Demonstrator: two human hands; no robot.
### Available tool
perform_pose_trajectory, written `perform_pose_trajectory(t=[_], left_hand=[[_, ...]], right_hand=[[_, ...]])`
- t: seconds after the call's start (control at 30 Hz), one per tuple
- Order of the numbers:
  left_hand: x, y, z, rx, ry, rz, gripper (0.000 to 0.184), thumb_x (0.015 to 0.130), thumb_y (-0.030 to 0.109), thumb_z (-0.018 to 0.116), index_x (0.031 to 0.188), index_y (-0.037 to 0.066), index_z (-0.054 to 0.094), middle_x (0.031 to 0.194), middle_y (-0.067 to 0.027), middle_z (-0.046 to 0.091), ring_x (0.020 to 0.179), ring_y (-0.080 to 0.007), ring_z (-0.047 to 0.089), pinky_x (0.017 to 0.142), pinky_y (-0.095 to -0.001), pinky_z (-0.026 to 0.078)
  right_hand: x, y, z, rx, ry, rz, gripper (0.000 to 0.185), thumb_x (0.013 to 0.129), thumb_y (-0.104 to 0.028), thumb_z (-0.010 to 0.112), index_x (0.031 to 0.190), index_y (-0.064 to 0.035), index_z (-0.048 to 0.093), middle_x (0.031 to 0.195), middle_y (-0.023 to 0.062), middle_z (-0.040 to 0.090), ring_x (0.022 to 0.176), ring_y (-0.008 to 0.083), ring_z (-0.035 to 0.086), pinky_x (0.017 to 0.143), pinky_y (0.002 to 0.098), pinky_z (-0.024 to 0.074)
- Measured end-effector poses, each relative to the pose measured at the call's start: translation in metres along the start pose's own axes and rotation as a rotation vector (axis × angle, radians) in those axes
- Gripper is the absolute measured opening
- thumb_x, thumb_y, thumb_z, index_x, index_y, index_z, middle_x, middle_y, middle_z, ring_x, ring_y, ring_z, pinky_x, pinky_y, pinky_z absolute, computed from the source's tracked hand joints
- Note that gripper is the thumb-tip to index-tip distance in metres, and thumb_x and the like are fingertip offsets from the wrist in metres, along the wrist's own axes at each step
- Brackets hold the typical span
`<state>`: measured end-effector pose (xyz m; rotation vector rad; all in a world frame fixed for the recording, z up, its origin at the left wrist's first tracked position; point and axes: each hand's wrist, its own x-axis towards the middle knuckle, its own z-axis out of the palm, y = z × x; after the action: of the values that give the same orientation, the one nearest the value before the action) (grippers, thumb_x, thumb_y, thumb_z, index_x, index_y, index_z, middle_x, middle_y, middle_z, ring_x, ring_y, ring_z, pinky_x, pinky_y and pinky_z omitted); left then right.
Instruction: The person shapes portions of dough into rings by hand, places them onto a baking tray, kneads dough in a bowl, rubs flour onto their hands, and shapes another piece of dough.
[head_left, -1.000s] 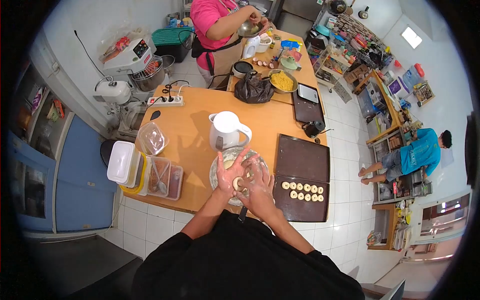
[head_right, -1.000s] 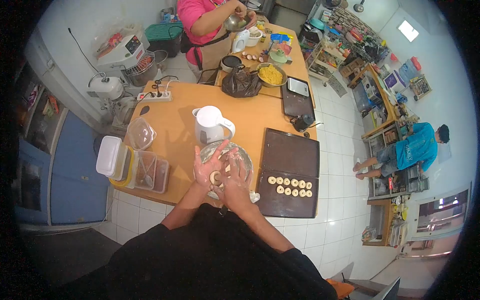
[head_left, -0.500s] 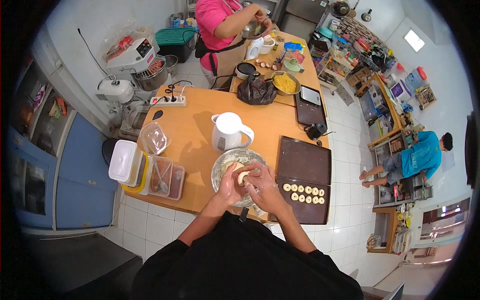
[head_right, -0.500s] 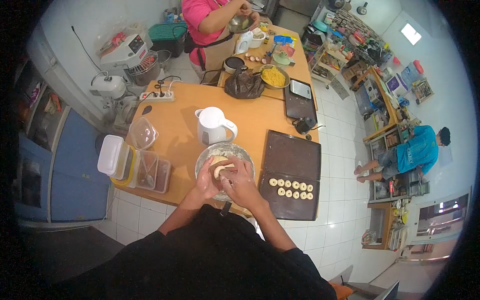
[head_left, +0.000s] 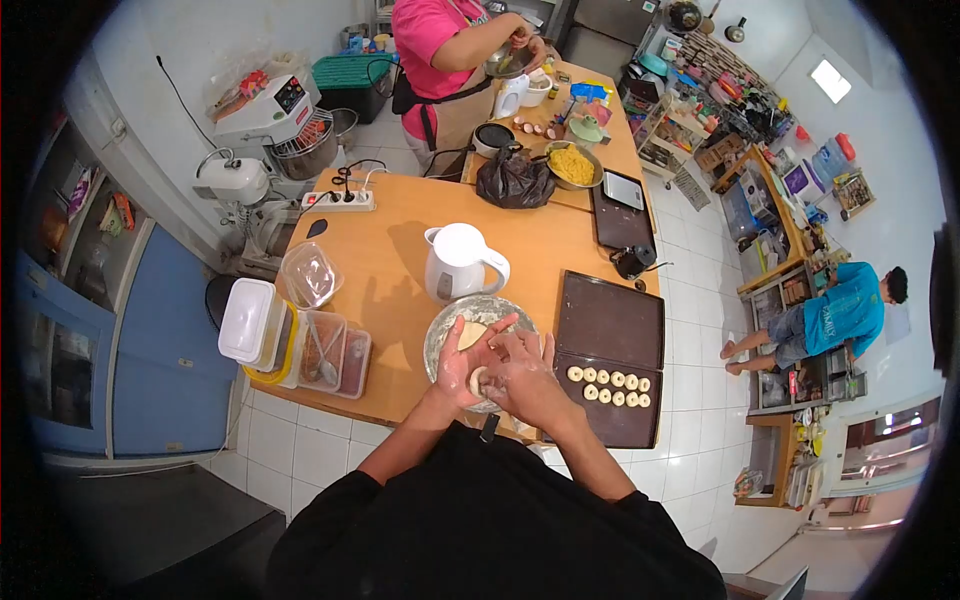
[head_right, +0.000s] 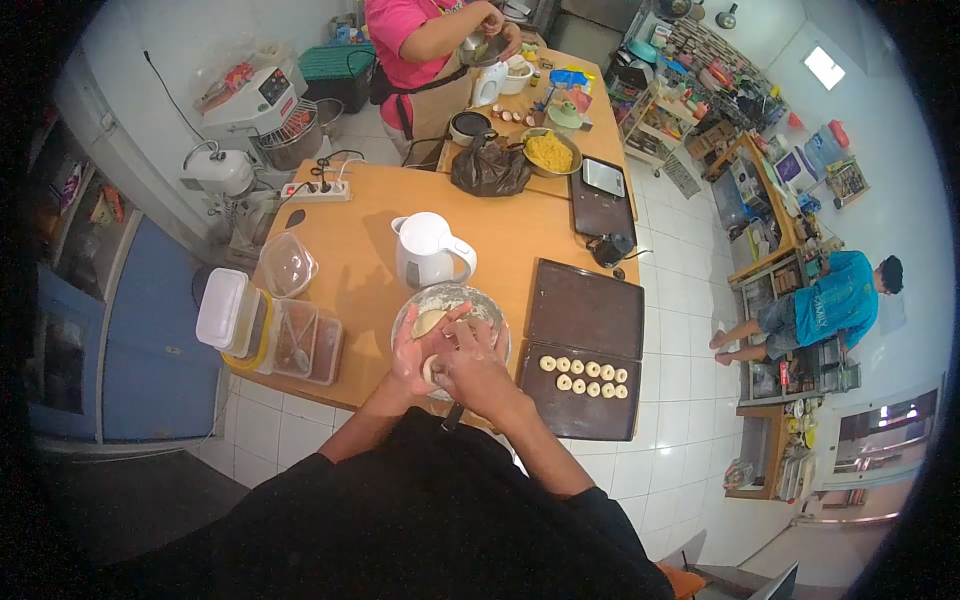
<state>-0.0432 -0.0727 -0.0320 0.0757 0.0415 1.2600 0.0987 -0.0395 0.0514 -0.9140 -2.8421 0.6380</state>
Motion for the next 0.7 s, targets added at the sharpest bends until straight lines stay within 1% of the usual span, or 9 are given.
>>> perform_pose_trajectory(t=[0.03,0.1,0.13,0.2,0.33,0.4,0.5,0.63,0.7], left_hand=[[0.001,-0.001,-0.002,0.000,0.001,-0.001,0.083,0.094,0.072,0.031,0.153,0.013,0.030,0.140,-0.0157,0.050,0.132,-0.0325,0.046,0.110,-0.0522,0.037],[0.001,-0.002,-0.004,-0.069,-0.086,-0.005,0.088,0.094,0.072,0.031,0.154,0.009,0.025,0.152,-0.0207,0.037,0.142,-0.0370,0.033,0.117,-0.0546,0.026],[0.001,-0.003,-0.005,-0.070,-0.085,-0.005,0.088,0.094,0.072,0.031,0.154,0.009,0.025,0.152,-0.0207,0.037,0.142,-0.0370,0.033,0.117,-0.0546,0.026],[0.000,-0.005,-0.001,-0.148,-0.049,0.009,0.090,0.092,0.074,0.031,0.156,0.010,0.022,0.154,-0.0216,0.034,0.143,-0.0381,0.032,0.117,-0.0559,0.025],[-0.001,0.002,-0.001,-0.106,-0.093,0.025,0.093,0.090,0.078,0.032,0.157,0.016,0.018,0.155,-0.0226,0.030,0.143,-0.0406,0.031,0.117,-0.0565,0.024],[-0.001,0.007,0.001,-0.076,-0.112,0.057,0.092,0.087,0.082,0.033,0.158,0.025,0.017,0.152,-0.0180,0.036,0.134,-0.0371,0.044,0.109,-0.0555,0.037],[0.000,0.011,-0.009,-0.054,-0.077,0.059,0.091,0.085,0.084,0.032,0.158,0.031,0.014,0.150,-0.0164,0.039,0.129,-0.0364,0.049,0.105,-0.0546,0.041],[0.001,0.013,-0.018,-0.083,-0.022,0.054,0.091,0.085,0.085,0.031,0.157,0.034,0.014,0.147,-0.0143,0.042,0.123,-0.0346,0.054,0.100,-0.0523,0.045],[0.001,0.012,-0.017,0.006,0.099,0.069,0.090,0.086,0.083,0.032,0.158,0.033,0.013,0.145,-0.0141,0.043,0.117,-0.0339,0.058,0.097,-0.0515,0.047]], right_hand=[[0.001,-0.002,0.000,0.001,0.000,0.001,0.021,0.079,-0.022,0.075,0.095,-0.0106,0.072,0.131,0.0110,0.049,0.128,0.0367,0.039,0.106,0.0755,0.0202],[0.003,-0.007,0.000,-0.014,0.078,0.002,0.025,0.078,-0.021,0.075,0.100,-0.0111,0.070,0.134,0.0123,0.047,0.127,0.0371,0.039,0.106,0.0701,0.0248],[0.003,-0.007,-0.001,-0.013,0.077,0.002,0.025,0.078,-0.021,0.075,0.100,-0.0111,0.070,0.134,0.0123,0.047,0.127,0.0371,0.039,0.106,0.0701,0.0248],[0.003,-0.006,-0.003,-0.008,0.087,-0.007,0.028,0.077,-0.020,0.075,0.104,-0.0127,0.069,0.136,0.0134,0.046,0.128,0.0377,0.038,0.104,0.0590,0.0315],[-0.001,-0.004,-0.014,0.036,0.136,-0.106,0.031,0.077,-0.020,0.076,0.107,-0.0132,0.070,0.132,0.0118,0.050,0.125,0.0346,0.042,0.100,0.0496,0.0360],[-0.003,-0.005,-0.015,0.195,0.192,0.038,0.031,0.079,-0.020,0.076,0.108,-0.0128,0.070,0.123,0.0098,0.057,0.119,0.0305,0.048,0.099,0.0496,0.0359],[-0.002,-0.002,0.002,0.172,0.161,0.144,0.028,0.080,-0.021,0.076,0.106,-0.0109,0.070,0.112,0.0087,0.062,0.108,0.0285,0.055,0.095,0.0474,0.0406],[0.002,0.005,0.018,0.233,0.212,0.106,0.024,0.081,-0.018,0.076,0.102,-0.0075,0.070,0.104,0.0106,0.064,0.094,0.0293,0.061,0.087,0.0414,0.0470],[0.005,0.008,0.019,0.507,0.139,0.131,0.027,0.080,-0.018,0.076,0.103,-0.0050,0.067,0.096,0.0143,0.066,0.086,0.0337,0.065,0.078,0.0416,0.0506]])
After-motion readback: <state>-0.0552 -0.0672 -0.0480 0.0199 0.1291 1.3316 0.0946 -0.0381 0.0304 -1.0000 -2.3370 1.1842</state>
